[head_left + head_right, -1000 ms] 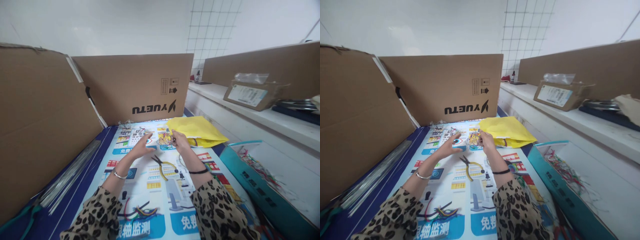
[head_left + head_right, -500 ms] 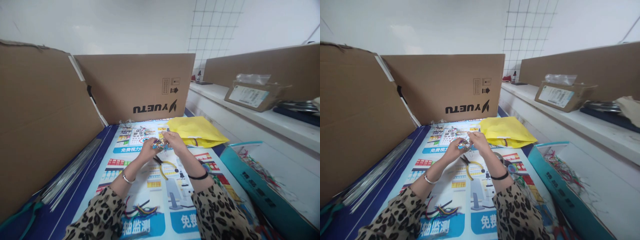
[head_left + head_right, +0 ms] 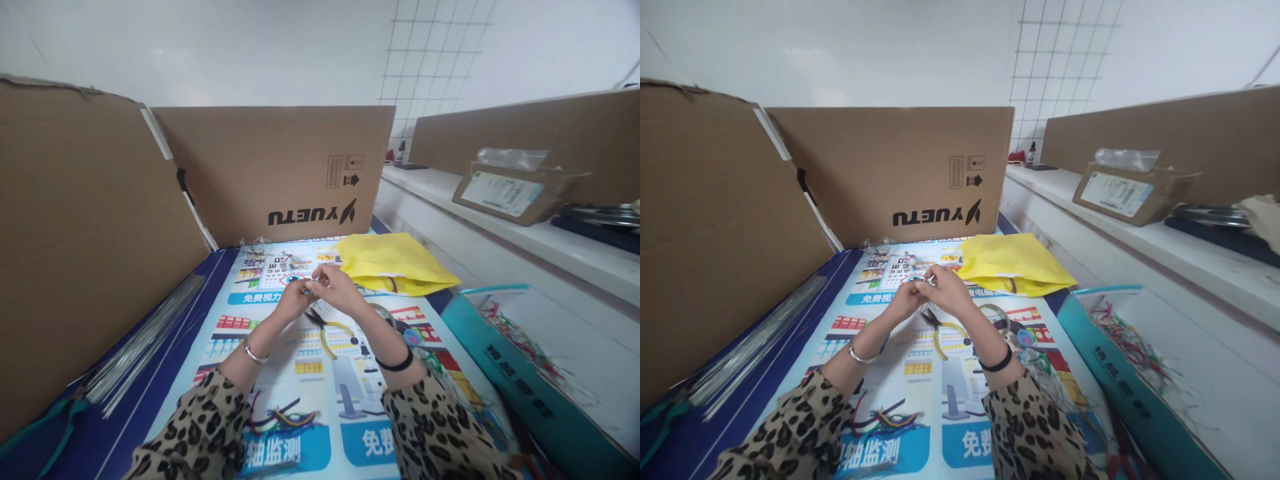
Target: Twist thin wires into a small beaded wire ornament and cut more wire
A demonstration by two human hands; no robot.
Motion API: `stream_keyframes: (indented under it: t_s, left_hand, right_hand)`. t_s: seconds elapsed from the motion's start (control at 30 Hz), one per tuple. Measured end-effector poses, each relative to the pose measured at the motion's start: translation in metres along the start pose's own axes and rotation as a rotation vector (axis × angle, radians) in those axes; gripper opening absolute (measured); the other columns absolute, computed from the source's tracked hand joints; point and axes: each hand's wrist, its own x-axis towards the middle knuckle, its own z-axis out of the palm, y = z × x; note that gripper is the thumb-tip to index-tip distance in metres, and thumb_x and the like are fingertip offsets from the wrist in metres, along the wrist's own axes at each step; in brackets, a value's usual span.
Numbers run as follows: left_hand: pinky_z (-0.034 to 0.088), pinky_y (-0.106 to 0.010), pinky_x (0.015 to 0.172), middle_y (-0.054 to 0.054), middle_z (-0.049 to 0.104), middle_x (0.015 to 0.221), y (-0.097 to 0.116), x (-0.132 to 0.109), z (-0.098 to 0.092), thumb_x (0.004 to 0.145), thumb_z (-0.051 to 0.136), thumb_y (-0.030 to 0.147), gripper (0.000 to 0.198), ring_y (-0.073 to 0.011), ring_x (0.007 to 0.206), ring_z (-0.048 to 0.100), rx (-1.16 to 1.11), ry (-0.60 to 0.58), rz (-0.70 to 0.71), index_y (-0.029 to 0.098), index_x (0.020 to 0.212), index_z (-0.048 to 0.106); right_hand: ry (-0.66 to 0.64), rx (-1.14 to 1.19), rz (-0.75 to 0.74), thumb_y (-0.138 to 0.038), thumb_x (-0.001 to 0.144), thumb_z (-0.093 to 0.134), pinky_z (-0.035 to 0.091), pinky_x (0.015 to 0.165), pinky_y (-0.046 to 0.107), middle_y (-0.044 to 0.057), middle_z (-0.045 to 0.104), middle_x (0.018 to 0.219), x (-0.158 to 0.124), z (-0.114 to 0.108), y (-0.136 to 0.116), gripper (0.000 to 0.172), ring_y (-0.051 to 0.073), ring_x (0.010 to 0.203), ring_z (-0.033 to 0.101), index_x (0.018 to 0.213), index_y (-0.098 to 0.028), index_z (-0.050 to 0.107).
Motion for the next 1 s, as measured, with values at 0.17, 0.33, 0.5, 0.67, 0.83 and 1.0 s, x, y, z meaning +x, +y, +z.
stream_keyframes:
  t_s: [0.17,0.33,0.5,0.67,0.83,1.0]
  left_hand:
    - [0.047,-0.033,0.07,-0.004,0.067,0.08,0.002,-0.001,0.0,0.064,0.066,0.026,0.023,-0.0223,0.078,0.061,-0.036,-0.062,-0.028,0.015,0.085,0.064]
    - [0.047,-0.034,0.08,-0.015,0.046,0.131,0.004,-0.001,-0.004,0.059,0.075,0.028,0.072,-0.0236,0.102,0.055,-0.318,-0.094,-0.115,0.02,0.124,0.046]
    - [0.051,-0.031,0.07,-0.015,0.038,0.134,0.006,-0.006,0.001,0.068,0.07,0.041,0.073,-0.0239,0.103,0.056,-0.659,-0.108,-0.319,0.028,0.13,0.034]
    - [0.051,-0.027,0.061,-0.01,0.041,0.128,0.005,-0.007,0.016,0.077,0.053,0.056,0.061,-0.0193,0.093,0.059,-0.827,-0.034,-0.332,0.033,0.129,0.031]
    - [0.043,-0.019,0.049,-0.004,0.05,0.109,-0.005,-0.003,0.015,0.079,0.044,0.062,0.049,-0.0089,0.067,0.055,-0.689,0.121,-0.31,0.031,0.117,0.038]
    - [0.041,-0.018,0.047,0.0,0.053,0.095,-0.009,-0.007,0.014,0.078,0.047,0.061,0.044,-0.007,0.06,0.051,-0.644,0.189,-0.304,0.028,0.106,0.044]
  right_hand:
    - [0.025,0.331,0.173,-0.028,0.065,0.071,0.034,0.056,0.021,-0.004,0.055,0.058,0.004,-0.004,0.014,0.016,0.012,0.059,0.048,0.061,-0.02,0.058]
    - [0.186,0.643,0.386,-0.038,0.063,0.071,0.036,0.047,0.019,-0.004,0.058,0.061,0.01,-0.019,0.039,0.025,0.011,0.056,0.054,0.071,-0.02,0.057]
    - [0.296,0.797,0.476,-0.039,0.065,0.068,0.039,0.043,0.021,-0.003,0.06,0.062,0.013,-0.024,0.055,0.027,0.012,0.051,0.056,0.074,-0.02,0.052]
    - [0.323,0.775,0.49,-0.04,0.069,0.064,0.036,0.04,0.018,-0.002,0.06,0.062,0.011,-0.009,0.06,0.025,0.011,0.05,0.055,0.079,-0.019,0.054]
    - [0.294,0.626,0.408,-0.04,0.07,0.062,0.035,0.043,0.015,-0.005,0.057,0.062,0.009,0.016,0.064,0.021,0.009,0.055,0.055,0.075,-0.021,0.054]
    - [0.217,0.556,0.327,-0.034,0.07,0.062,0.036,0.048,0.017,-0.006,0.054,0.064,0.003,0.034,0.065,0.013,0.01,0.06,0.051,0.072,-0.023,0.056]
